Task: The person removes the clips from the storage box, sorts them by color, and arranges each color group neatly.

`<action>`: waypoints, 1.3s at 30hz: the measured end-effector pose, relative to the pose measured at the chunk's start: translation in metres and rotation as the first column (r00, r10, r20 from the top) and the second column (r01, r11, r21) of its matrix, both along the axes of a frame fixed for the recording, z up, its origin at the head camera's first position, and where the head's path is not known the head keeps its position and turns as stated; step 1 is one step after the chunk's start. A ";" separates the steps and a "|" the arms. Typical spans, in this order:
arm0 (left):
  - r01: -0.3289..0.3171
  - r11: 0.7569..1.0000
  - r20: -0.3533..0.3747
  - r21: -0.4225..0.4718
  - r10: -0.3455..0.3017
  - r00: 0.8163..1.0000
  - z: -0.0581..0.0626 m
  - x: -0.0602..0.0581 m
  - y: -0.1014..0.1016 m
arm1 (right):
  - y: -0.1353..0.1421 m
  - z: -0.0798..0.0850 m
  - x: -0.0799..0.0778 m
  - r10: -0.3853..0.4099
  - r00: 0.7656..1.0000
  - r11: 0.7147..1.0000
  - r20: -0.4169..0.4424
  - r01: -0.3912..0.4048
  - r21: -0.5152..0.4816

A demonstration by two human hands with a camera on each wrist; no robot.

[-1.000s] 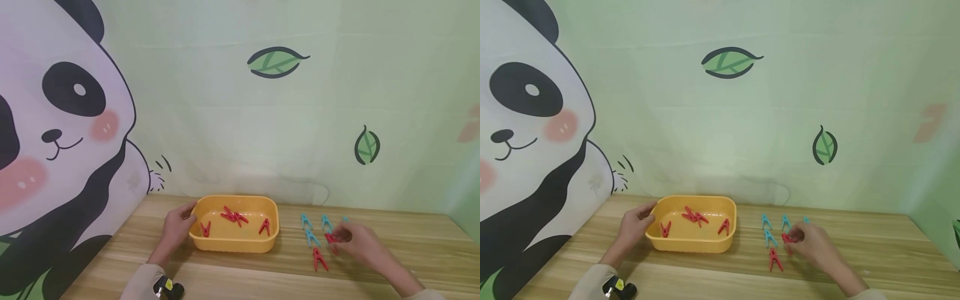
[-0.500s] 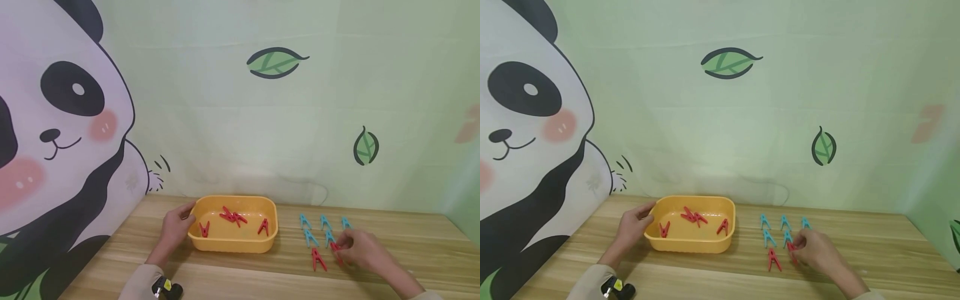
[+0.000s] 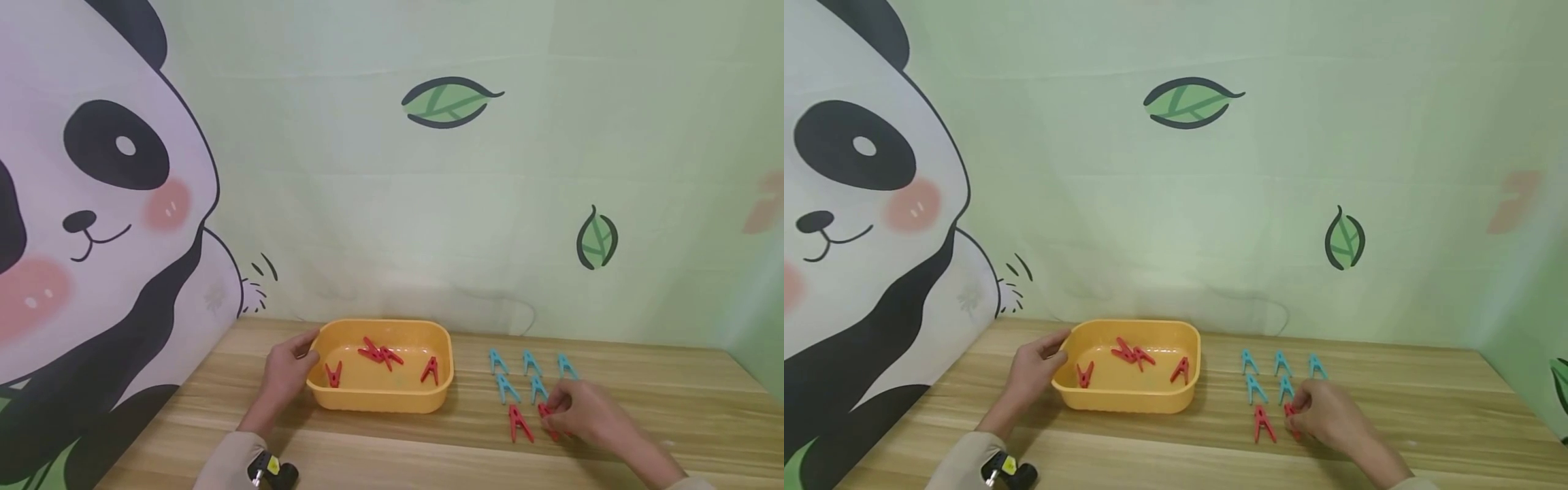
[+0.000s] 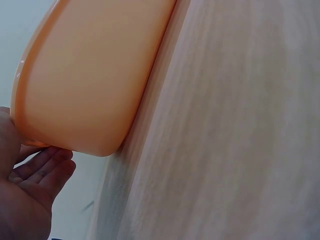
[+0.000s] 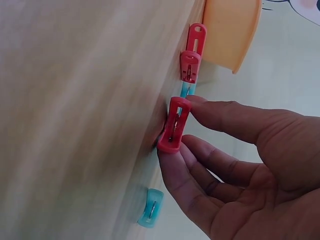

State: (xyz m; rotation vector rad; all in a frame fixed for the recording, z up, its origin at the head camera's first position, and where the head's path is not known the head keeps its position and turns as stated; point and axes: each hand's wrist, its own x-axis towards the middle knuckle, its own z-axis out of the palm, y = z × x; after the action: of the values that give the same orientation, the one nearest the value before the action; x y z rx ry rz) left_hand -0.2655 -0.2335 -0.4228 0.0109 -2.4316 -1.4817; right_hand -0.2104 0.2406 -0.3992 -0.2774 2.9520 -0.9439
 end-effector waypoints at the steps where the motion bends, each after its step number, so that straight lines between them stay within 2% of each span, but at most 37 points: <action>1: 0.001 1.000 0.000 0.001 -0.001 1.000 0.000 0.000 0.000 | 0.000 0.000 0.000 0.002 1.000 1.000 -0.002 -0.002 0.002; 18: -0.002 1.000 -0.015 0.008 0.002 1.000 0.001 0.002 0.000 | -0.002 -0.001 -0.001 -0.022 1.000 0.999 0.008 0.021 0.030; 25: -0.002 1.000 -0.008 0.008 0.002 1.000 0.002 0.002 -0.001 | -0.002 -0.002 -0.002 -0.026 1.000 0.998 -0.007 0.026 0.048; 31: 0.001 1.000 -0.029 0.008 -0.001 1.000 0.000 0.002 -0.001 | -0.002 -0.002 -0.002 -0.013 1.000 0.998 -0.024 0.014 0.055; 39: 0.000 1.000 -0.042 -0.008 0.000 0.999 -0.001 0.001 0.000 | -0.003 0.006 -0.005 -0.012 0.999 0.997 -0.053 0.016 0.078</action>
State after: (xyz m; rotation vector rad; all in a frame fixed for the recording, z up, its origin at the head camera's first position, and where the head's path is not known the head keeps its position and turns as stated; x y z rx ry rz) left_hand -0.2646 -0.2333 -0.4237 -0.0218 -2.4051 -1.4572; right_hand -0.2157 0.2377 -0.3936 -0.2829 3.0339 -0.8320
